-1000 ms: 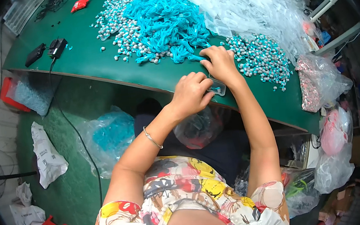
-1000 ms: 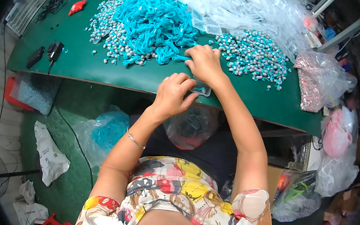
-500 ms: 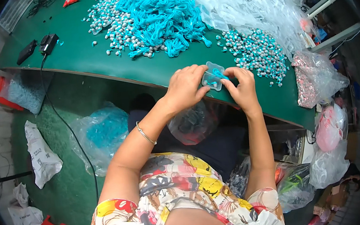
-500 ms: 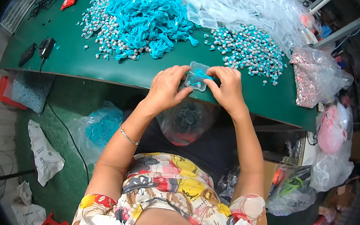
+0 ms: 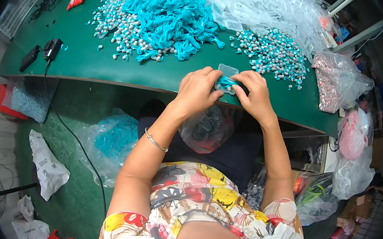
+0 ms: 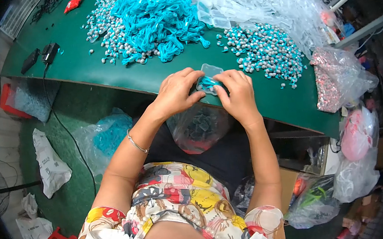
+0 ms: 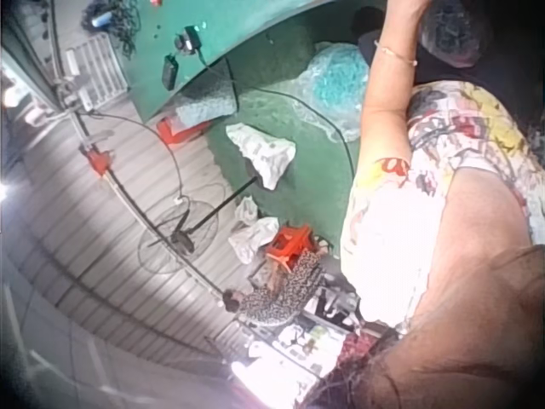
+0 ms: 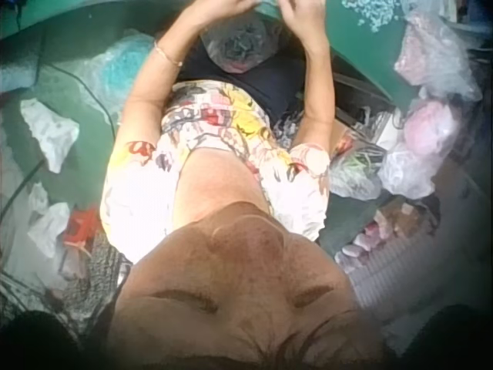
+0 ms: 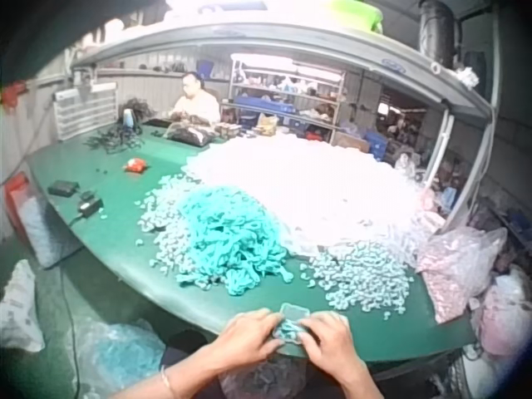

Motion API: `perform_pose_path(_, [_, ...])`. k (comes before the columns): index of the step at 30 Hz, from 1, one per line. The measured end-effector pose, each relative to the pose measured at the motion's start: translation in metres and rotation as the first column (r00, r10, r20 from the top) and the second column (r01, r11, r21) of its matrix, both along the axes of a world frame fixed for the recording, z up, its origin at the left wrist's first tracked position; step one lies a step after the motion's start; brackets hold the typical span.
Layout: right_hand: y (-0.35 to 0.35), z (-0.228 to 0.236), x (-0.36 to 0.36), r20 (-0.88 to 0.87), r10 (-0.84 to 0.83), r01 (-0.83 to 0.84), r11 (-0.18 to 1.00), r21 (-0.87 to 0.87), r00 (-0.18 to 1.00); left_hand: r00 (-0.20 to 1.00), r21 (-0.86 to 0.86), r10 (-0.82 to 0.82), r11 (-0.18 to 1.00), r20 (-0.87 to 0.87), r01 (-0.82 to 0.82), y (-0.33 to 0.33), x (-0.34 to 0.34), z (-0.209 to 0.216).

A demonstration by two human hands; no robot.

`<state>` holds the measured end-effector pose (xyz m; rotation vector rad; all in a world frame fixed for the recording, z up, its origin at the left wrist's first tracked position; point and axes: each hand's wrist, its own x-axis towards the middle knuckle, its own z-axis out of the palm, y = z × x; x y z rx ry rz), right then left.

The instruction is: The person assembles small keychains by placing turquoise plastic beads and attached cords into clear plastic cases. They repeatedly pick up a case, insert a bead and cord, close the case, and place it on the table, continuing this process throughout the clip.

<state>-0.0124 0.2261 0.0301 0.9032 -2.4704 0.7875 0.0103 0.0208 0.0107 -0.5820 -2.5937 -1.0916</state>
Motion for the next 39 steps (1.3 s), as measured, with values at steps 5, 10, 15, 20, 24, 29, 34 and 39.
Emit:
perform_pose_path(5, [0.000,-0.008,-0.007,0.020,0.051,-0.051,0.999,0.014,0.999,1.000,0.015,-0.002,1.000,0.019,0.002,0.001,0.000,0.004])
perform_pose_path(10, [-0.001,-0.005,0.000,-0.145,0.083,-0.058,0.985,0.165,0.986,1.000,-0.008,-0.011,1.000,0.005,0.011,0.001,-0.002,0.000])
perform_pose_path(15, [0.002,0.004,0.001,-0.204,0.041,-0.016,0.992,0.125,0.978,1.000,-0.013,-0.003,1.000,-0.031,0.003,0.000,-0.001,0.000])
perform_pose_path(20, [-0.001,-0.007,-0.027,-0.024,-0.194,0.194,0.955,0.223,0.981,1.000,-0.023,-0.003,1.000,-0.018,0.003,0.000,-0.001,0.001])
perform_pose_path(24, [0.004,-0.008,-0.030,0.181,-0.075,0.081,0.996,-0.022,0.981,0.999,0.017,-0.024,1.000,-0.024,0.025,0.001,-0.002,0.000])
perform_pose_path(29, [0.009,-0.008,-0.011,0.134,0.189,-0.175,0.978,-0.110,0.973,0.996,0.023,-0.029,0.999,-0.078,0.031,-0.002,0.000,0.001])
perform_pose_path(34, [0.006,-0.017,-0.002,0.017,0.183,-0.181,0.981,-0.066,0.983,0.985,-0.088,-0.065,0.995,-0.162,0.051,0.005,-0.003,-0.009])
perform_pose_path(39, [0.001,-0.009,0.002,0.258,0.207,-0.156,0.967,-0.203,0.944,0.986,-0.014,-0.111,0.994,-0.126,0.110,-0.001,-0.004,-0.010])
